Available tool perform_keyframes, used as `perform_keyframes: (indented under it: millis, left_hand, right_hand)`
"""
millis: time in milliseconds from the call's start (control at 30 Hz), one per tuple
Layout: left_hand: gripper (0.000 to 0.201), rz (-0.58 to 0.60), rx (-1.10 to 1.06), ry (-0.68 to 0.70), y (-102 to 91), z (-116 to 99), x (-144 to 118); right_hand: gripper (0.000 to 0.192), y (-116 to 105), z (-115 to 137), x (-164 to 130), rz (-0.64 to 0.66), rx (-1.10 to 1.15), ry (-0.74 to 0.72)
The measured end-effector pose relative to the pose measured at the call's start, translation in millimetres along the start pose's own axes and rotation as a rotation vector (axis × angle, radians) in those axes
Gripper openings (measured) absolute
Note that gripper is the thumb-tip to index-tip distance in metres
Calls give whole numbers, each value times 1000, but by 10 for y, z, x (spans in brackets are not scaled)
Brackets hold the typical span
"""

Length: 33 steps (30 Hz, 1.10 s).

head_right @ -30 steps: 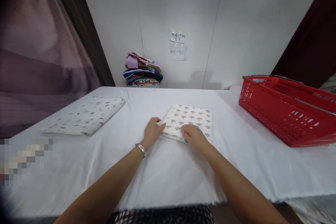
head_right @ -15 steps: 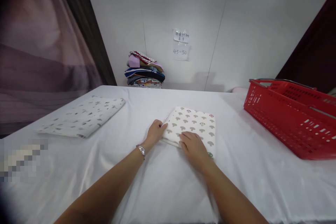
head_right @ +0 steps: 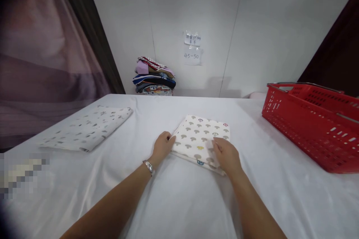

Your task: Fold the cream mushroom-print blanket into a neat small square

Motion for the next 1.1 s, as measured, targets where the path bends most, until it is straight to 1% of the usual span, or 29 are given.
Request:
perform_keyframes:
  millis: [67, 100, 167, 267, 400, 467, 533, 600, 733, 900, 1000, 1100]
  left_hand:
    - [19, -2, -6, -28, -11, -5, -2]
    - [18, 5, -15, -46, -13, -7, -3]
    - [14, 23, -42, -73, -14, -10, -5]
    - [11, 55, -73, -89, -12, -7, 0]
    - [12, 120, -31, -104, -16, -5, 58]
    - [18, 147, 9, -97, -18, -33, 121]
    - [26, 163, 53, -84, -9, -84, 199]
    - [31, 174, 97, -72, 14, -143, 277]
    - [23, 149, 131, -78, 77, -197, 366]
    - [18, 151, 142, -147, 122, -113, 363]
    - [15, 168, 158, -154, 114, -110, 405]
    - [22, 192, 171, -128, 123, -190, 496]
  right_hand:
    - [38, -41, -190, 84, -49, -48, 80]
    - [41, -42, -274, 119, -50, -68, 113]
    - [49, -11, -416, 170, -23, -76, 179]
    - [55, 85, -539, 210, 19, 1, 260]
    - [56, 178, -550, 232, -4, 111, 289]
    - [58, 192, -539, 233, -23, 151, 314]
    - [61, 200, -537, 227, -24, 191, 350]
    - [64, 207, -543, 220, -19, 227, 376]
    - [68, 212, -565, 211, -26, 260, 388]
    - [70, 223, -612, 227, -10, 271, 402]
    - [68, 244, -643, 246, -34, 276, 374]
    - [63, 266, -645, 256, -61, 259, 324]
Point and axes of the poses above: each hand's wrist, its own x-axis towards the middle knuckle, its own y-axis out of the palm, z = x × y, the point moved 3 cm from there along x, towards the middle knuckle, and after that the axes turned 5 degrees about y, right-handed, at the moved point
